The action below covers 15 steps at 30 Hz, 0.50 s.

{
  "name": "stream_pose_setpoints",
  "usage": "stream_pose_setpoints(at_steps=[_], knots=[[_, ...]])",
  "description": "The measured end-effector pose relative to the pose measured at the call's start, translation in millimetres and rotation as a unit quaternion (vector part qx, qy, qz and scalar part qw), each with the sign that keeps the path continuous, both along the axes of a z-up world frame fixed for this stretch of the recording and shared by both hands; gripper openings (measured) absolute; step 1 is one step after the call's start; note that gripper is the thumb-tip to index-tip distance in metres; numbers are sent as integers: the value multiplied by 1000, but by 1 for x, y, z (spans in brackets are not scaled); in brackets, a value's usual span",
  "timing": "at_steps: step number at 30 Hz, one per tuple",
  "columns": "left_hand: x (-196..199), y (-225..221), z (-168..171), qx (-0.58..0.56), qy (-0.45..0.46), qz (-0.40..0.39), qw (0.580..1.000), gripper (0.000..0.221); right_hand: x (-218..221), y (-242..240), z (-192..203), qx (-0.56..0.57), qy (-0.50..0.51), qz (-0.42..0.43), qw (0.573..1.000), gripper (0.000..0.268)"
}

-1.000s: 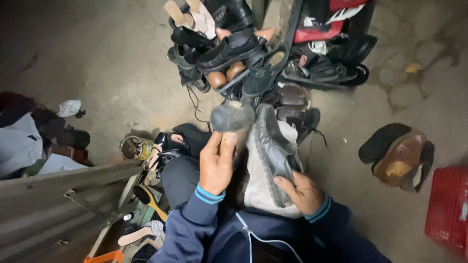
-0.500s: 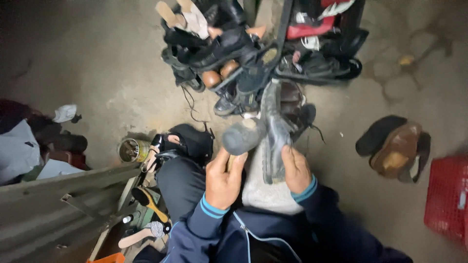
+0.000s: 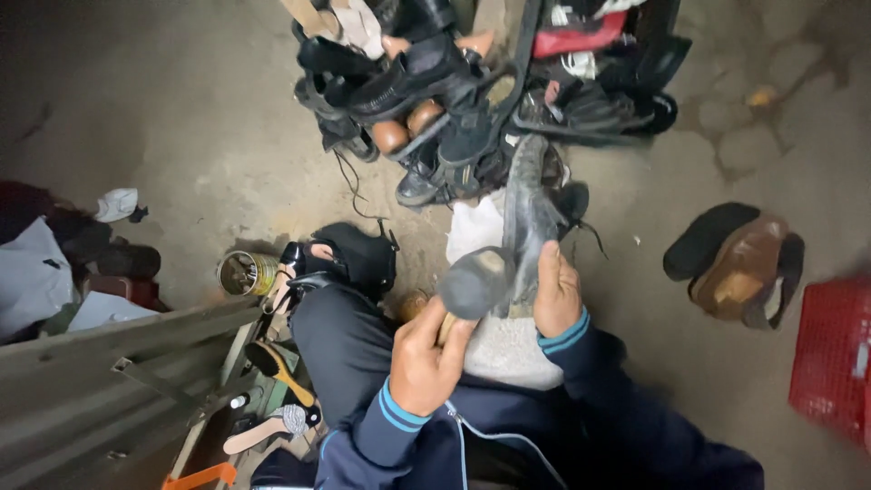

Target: The person hammers the sole and heel of a black leather shoe and then uses a yellow-handled brush to wipe the sole and sides. They rotate the shoe several times to access different areas while sitting on the floor in a cluttered repair workspace.

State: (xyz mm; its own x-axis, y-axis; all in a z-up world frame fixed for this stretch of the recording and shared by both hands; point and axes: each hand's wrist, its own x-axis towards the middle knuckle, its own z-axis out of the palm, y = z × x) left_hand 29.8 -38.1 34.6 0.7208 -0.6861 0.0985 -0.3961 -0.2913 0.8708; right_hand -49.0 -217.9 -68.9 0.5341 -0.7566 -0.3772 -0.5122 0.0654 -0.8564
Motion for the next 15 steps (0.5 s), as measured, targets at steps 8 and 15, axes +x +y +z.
stream_pose_setpoints(at_steps=[8, 15], knots=[[-18, 18, -9, -74, -30, -9, 997, 29, 1, 4, -18, -40, -19, -20, 999, 84], [-26, 23, -17, -52, -55, -32, 997, 42, 6, 10, 29, 21, -7, -90, 996, 98]])
